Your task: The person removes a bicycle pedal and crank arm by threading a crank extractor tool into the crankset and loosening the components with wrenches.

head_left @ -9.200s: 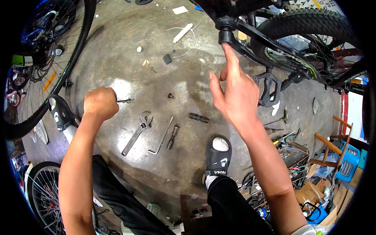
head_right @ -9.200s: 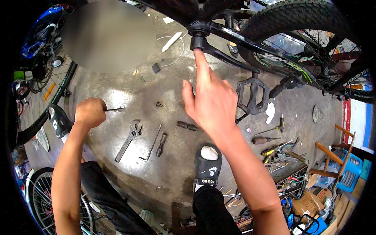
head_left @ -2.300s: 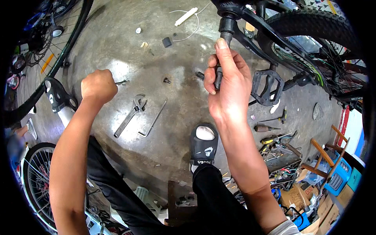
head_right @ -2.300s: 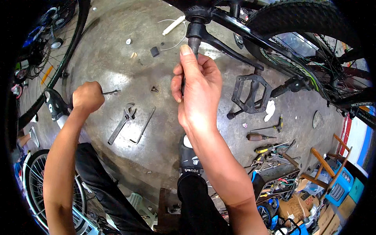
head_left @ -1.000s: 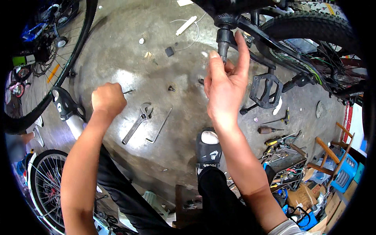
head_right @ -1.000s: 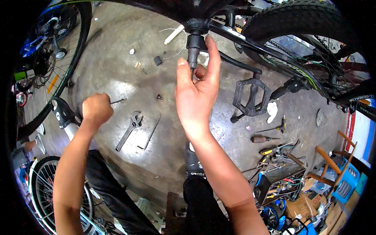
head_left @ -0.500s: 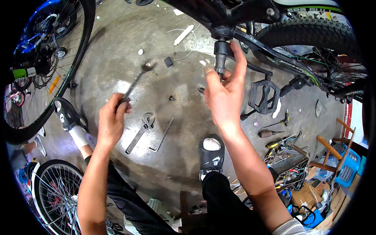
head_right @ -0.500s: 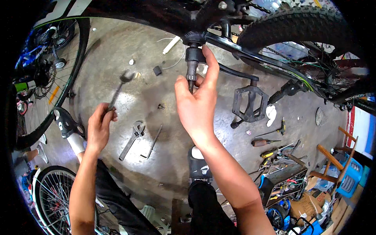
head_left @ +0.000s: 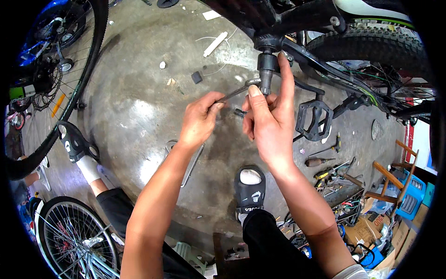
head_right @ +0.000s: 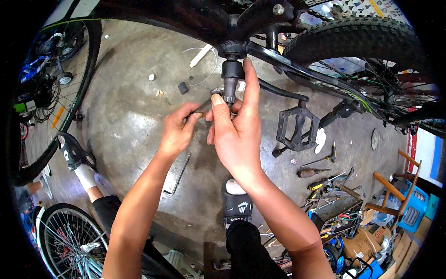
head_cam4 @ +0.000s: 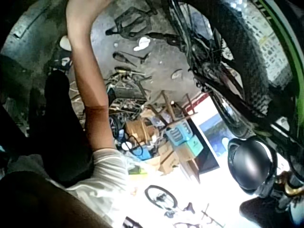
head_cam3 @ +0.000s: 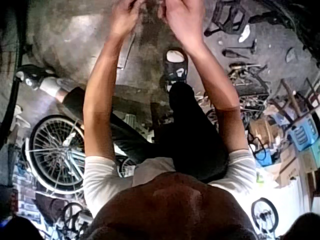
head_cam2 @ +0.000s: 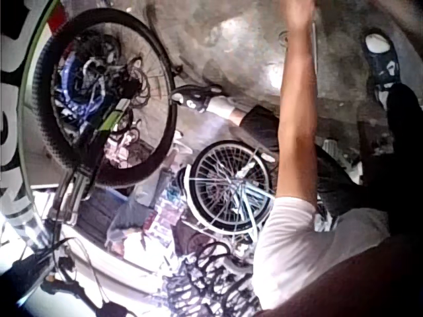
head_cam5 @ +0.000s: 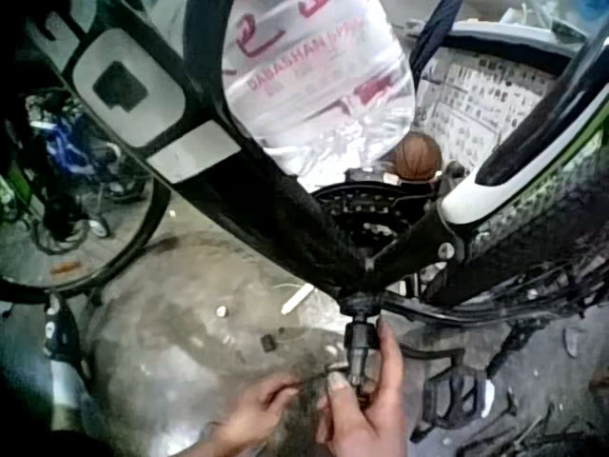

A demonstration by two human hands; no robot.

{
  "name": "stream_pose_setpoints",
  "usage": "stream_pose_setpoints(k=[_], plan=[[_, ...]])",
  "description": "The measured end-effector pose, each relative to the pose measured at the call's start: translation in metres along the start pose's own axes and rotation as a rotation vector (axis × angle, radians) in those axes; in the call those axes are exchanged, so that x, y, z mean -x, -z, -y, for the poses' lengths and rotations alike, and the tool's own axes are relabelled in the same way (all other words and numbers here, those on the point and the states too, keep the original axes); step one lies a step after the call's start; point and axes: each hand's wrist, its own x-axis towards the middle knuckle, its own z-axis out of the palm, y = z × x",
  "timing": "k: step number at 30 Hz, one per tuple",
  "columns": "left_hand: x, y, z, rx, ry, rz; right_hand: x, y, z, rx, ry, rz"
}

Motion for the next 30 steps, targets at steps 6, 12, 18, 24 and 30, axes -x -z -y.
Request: stream_pose_setpoints(k=[6,12,18,24,30], plan=[[-0.022,-0.043,-0.003,0.036,-0.043,0.01,-0.002,0.003,-0.008,0.055,0.051,0.02],[-0.045,-0.064,-0.009,0.164,-0.002,0.164,-0.003,0.002,-0.011,0.059,0.075,-0.005],[-0.046,-0.048,-0.007,-0.113,-0.191,0.061,-0.004,0.001,-0.013,0.07,0.1,0.004],[-0.051,-0.002,-0.02,-0.504,-0.312,0.137,-0.005,0.002,-0.014,0.103,0.092,-0.002],[-0.044,0.04,-0.032,-0.701,-0.38,0.15,-0.003,0.001,-0.009,-0.028,0.032,-0.004]])
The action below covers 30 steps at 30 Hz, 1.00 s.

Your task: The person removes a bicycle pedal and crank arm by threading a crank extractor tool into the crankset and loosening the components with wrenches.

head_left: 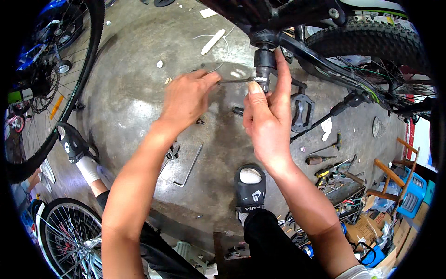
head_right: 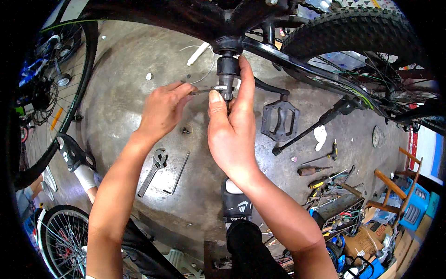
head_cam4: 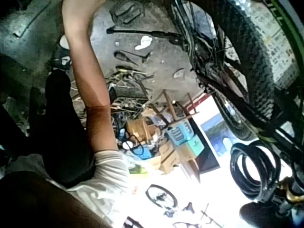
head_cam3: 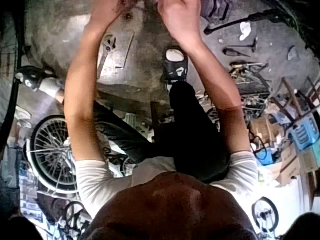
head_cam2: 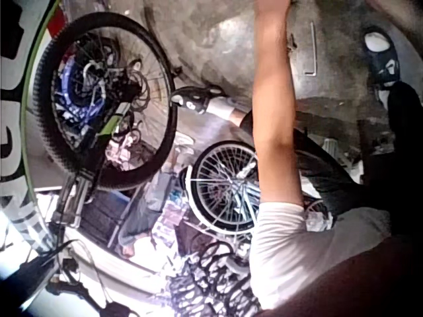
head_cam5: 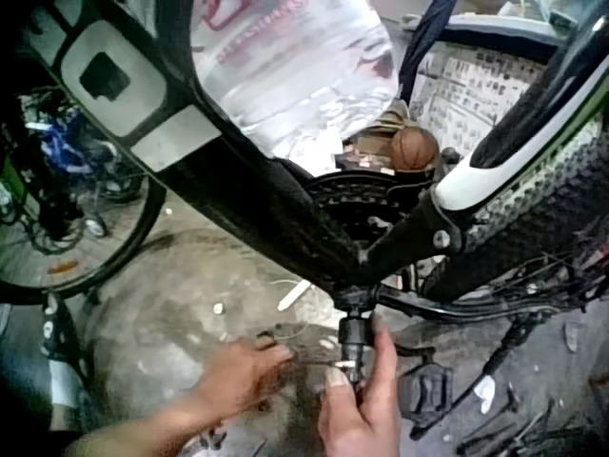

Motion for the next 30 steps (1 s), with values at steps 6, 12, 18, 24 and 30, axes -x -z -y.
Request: stream_pose_setpoints(k=[6,12,18,24,30], plan=[[0.006,0.025,-0.001,-0.021,0.002,-0.007,0.0,0.003,0.005,-0.084,-0.047,0.056],[0.007,0.03,0.001,-0.015,-0.002,0.009,-0.002,0.005,0.003,-0.128,-0.036,0.114],[0.009,0.05,-0.002,-0.051,0.003,-0.005,-0.003,0.003,-0.001,-0.142,-0.025,0.102],[0.016,0.102,-0.015,-0.07,-0.003,-0.049,-0.002,-0.001,-0.002,-0.157,0.0,0.088],[0.009,0.156,-0.053,0.039,-0.096,-0.043,-0.006,0.002,-0.005,-0.184,0.002,0.063]])
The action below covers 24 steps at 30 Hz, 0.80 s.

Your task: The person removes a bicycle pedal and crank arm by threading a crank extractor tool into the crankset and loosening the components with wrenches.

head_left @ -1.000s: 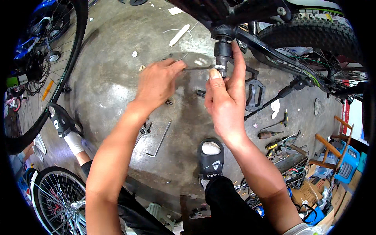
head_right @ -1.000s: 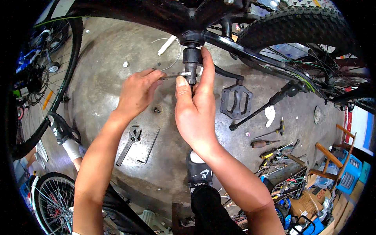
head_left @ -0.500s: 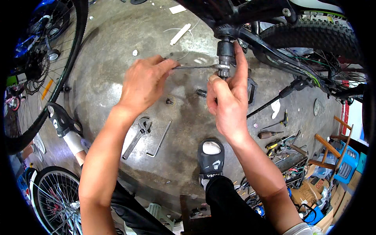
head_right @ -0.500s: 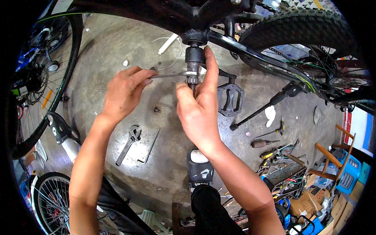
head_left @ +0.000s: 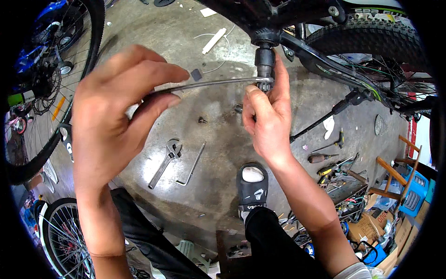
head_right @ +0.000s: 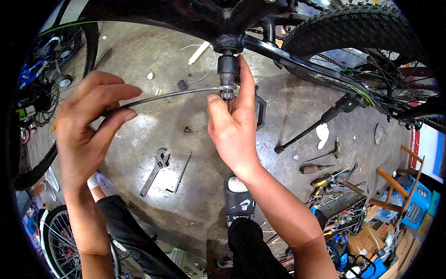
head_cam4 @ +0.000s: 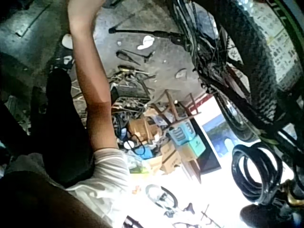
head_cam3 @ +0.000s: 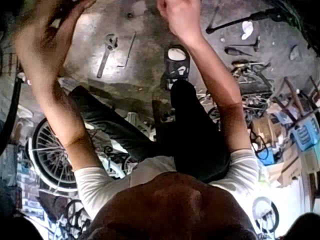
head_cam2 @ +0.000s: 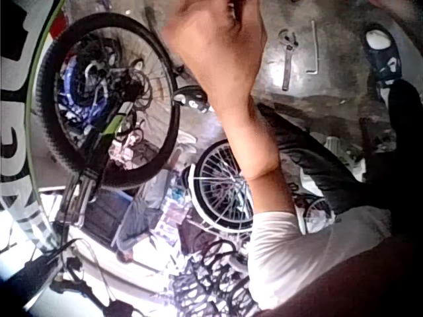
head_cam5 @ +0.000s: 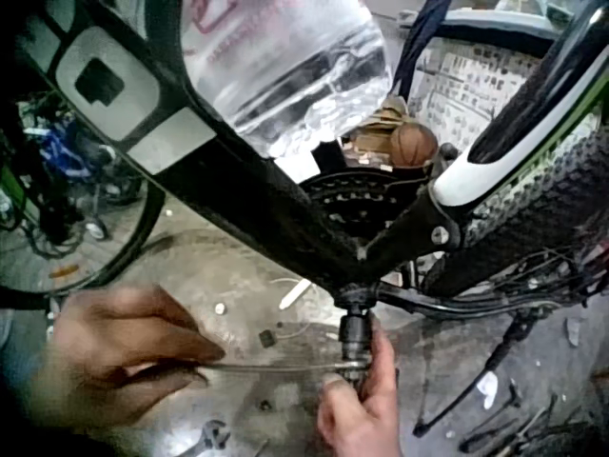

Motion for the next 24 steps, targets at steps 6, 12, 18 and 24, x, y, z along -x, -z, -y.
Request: stream_pose_setpoints(k=[6,12,18,24], plan=[[0.016,-0.018,-0.004,0.72,0.124,-0.324,0.001,-0.007,-0.004,-0.041,0.001,0.0],[-0.036,-0.093,-0.093,0.696,-0.166,-0.578,0.0,0.001,0.012,-0.003,-0.077,-0.074],[-0.058,-0.14,-0.141,0.132,-0.096,-0.403,0.005,-0.02,-0.002,-0.059,-0.163,-0.095],[-0.049,-0.123,-0.132,0.244,-0.13,-0.486,0.005,-0.008,-0.001,0.068,-0.118,-0.058]])
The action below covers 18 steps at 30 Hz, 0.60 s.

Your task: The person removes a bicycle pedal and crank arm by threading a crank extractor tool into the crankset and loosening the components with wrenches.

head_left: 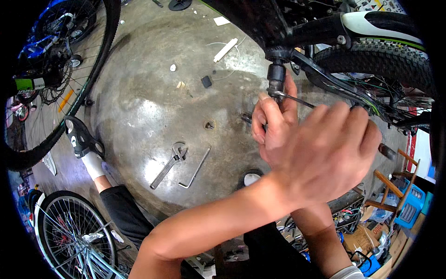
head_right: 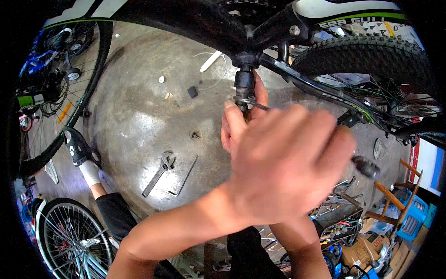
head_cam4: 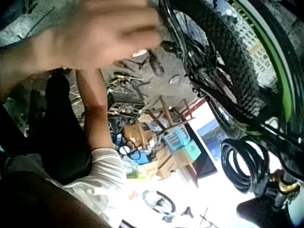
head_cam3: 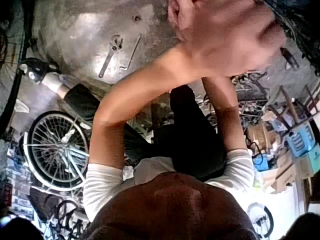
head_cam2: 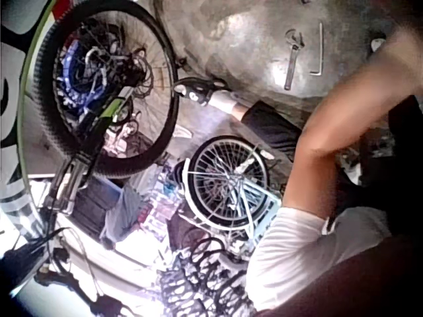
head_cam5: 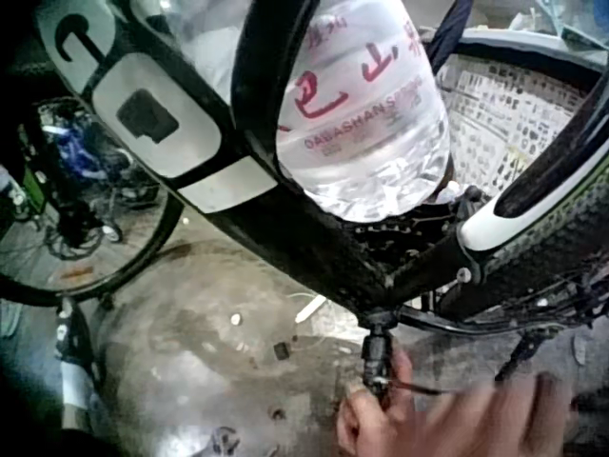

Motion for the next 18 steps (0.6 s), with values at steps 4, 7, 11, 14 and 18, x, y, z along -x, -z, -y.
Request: stream_pose_setpoints(k=[4,7,11,14,18], plan=[[-0.008,0.021,0.019,0.415,0.123,-0.361,-0.015,0.03,0.006,-0.115,0.051,-0.038],[0.03,0.068,0.047,0.662,0.595,-0.521,-0.005,-0.004,-0.004,-0.124,0.011,0.04],[0.032,0.078,0.066,0.891,0.824,-0.688,-0.006,0.002,0.006,-0.139,-0.012,0.049],[0.032,0.067,0.058,0.663,0.679,-0.585,-0.007,-0.001,-0.003,-0.14,-0.01,0.041],[-0.021,0.001,-0.001,0.284,0.094,-0.256,-0.009,0.022,0.029,-0.072,0.025,-0.061]])
